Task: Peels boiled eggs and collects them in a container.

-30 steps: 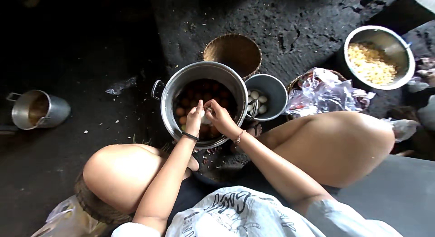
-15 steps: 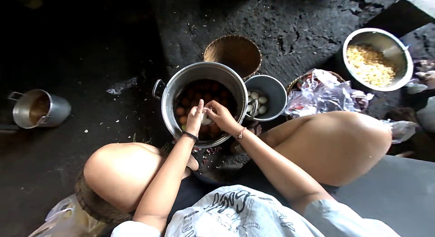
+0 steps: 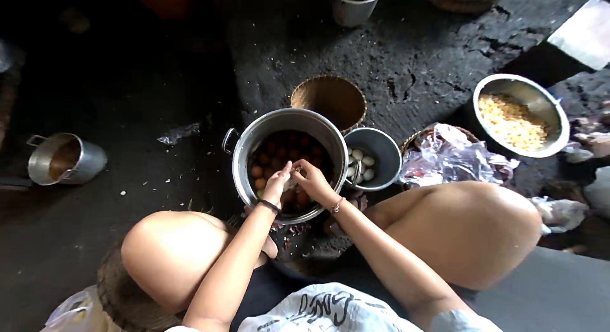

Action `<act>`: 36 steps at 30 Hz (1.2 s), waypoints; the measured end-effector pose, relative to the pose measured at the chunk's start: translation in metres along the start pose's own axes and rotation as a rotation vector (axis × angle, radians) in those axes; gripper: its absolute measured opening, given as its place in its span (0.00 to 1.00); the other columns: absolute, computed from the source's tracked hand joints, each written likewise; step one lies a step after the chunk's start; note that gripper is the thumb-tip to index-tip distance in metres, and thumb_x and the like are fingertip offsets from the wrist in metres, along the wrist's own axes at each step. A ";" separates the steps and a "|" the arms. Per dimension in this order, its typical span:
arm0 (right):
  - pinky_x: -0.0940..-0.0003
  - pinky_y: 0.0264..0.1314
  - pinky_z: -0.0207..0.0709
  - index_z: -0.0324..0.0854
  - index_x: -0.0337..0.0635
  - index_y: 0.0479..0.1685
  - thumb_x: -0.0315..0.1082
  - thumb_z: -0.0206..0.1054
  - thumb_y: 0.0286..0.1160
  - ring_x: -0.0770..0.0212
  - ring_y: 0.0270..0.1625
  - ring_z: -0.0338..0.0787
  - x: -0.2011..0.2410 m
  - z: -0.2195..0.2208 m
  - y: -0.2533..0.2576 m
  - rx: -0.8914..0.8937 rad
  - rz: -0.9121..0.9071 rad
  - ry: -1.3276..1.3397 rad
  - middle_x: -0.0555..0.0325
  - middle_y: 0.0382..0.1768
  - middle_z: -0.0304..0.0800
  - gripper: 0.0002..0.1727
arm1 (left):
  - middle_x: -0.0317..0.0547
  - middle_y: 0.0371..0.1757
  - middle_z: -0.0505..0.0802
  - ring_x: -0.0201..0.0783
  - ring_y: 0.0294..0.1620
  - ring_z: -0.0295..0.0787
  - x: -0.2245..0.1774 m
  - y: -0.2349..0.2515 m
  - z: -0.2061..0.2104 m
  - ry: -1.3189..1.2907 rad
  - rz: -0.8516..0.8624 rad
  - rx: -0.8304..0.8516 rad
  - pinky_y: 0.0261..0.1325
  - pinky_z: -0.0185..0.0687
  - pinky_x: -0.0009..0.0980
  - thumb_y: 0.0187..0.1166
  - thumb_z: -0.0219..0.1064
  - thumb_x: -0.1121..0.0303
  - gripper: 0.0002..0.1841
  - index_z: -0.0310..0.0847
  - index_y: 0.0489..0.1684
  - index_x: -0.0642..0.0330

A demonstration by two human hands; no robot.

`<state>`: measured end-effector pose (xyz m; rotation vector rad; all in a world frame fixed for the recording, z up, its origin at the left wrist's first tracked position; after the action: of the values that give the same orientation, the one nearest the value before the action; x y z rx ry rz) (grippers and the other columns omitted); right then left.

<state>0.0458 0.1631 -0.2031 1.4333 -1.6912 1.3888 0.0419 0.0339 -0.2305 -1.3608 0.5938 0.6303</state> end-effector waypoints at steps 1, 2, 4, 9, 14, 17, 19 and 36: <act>0.53 0.51 0.86 0.78 0.35 0.66 0.32 0.62 0.86 0.52 0.42 0.92 0.002 -0.001 -0.001 -0.014 0.003 -0.045 0.40 0.47 0.89 0.16 | 0.57 0.61 0.88 0.46 0.61 0.87 0.000 0.000 0.000 -0.005 -0.029 -0.008 0.65 0.83 0.43 0.86 0.60 0.43 0.31 0.77 0.72 0.63; 0.53 0.53 0.86 0.78 0.33 0.65 0.31 0.62 0.85 0.51 0.45 0.92 0.005 -0.003 -0.001 -0.027 0.006 -0.088 0.40 0.47 0.90 0.16 | 0.58 0.63 0.87 0.48 0.62 0.85 -0.001 0.001 -0.001 -0.016 -0.050 -0.023 0.66 0.82 0.45 0.86 0.60 0.44 0.31 0.77 0.72 0.64; 0.53 0.55 0.86 0.78 0.32 0.65 0.29 0.62 0.84 0.50 0.46 0.92 0.009 -0.008 -0.003 -0.053 0.005 -0.140 0.40 0.47 0.90 0.15 | 0.57 0.58 0.88 0.47 0.58 0.85 -0.002 0.001 -0.005 -0.074 -0.061 -0.076 0.62 0.82 0.44 0.89 0.54 0.44 0.29 0.81 0.64 0.64; 0.44 0.60 0.83 0.78 0.32 0.65 0.28 0.57 0.87 0.44 0.52 0.91 0.035 -0.030 -0.001 -0.038 -0.062 -0.310 0.38 0.48 0.90 0.14 | 0.53 0.48 0.91 0.42 0.43 0.89 -0.022 -0.005 -0.016 -0.363 0.004 -0.090 0.48 0.84 0.36 0.95 0.37 0.48 0.31 0.80 0.61 0.66; 0.38 0.67 0.80 0.71 0.38 0.78 0.34 0.56 0.90 0.37 0.62 0.90 0.028 -0.009 0.025 0.171 0.113 -0.594 0.35 0.58 0.89 0.21 | 0.61 0.62 0.87 0.48 0.55 0.87 -0.018 0.003 -0.021 -0.314 0.021 -0.100 0.58 0.84 0.41 0.95 0.47 0.53 0.26 0.72 0.73 0.68; 0.33 0.73 0.74 0.73 0.33 0.77 0.29 0.58 0.85 0.32 0.72 0.83 0.024 -0.009 0.033 0.234 0.174 -0.785 0.30 0.67 0.84 0.23 | 0.64 0.74 0.80 0.53 0.71 0.79 -0.022 0.008 -0.024 -0.184 0.101 -0.049 0.73 0.76 0.46 0.95 0.50 0.61 0.23 0.70 0.77 0.70; 0.33 0.71 0.74 0.83 0.26 0.59 0.28 0.60 0.83 0.32 0.71 0.83 0.017 -0.011 0.040 0.236 0.162 -0.833 0.30 0.64 0.85 0.15 | 0.64 0.73 0.81 0.54 0.72 0.79 -0.017 0.021 -0.025 -0.048 0.119 -0.051 0.72 0.76 0.50 0.93 0.53 0.64 0.21 0.73 0.77 0.67; 0.28 0.89 0.50 0.87 0.33 0.63 0.26 0.66 0.77 0.34 0.76 0.79 0.004 0.018 0.076 0.280 0.016 -1.275 0.36 0.68 0.86 0.17 | 0.61 0.76 0.82 0.62 0.81 0.73 -0.020 0.025 -0.020 1.643 -0.105 -0.070 0.82 0.56 0.68 0.81 0.66 0.61 0.22 0.81 0.70 0.64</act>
<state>-0.0218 0.1390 -0.2336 2.8076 -2.1868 0.6587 0.0095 0.0148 -0.2357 -1.7630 1.7510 -0.7495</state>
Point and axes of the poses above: each hand's wrist, its own y-axis towards the middle knuckle, its own z-axis out of the palm, x = y × z, the point moved 4 cm from there along y, towards the middle knuckle
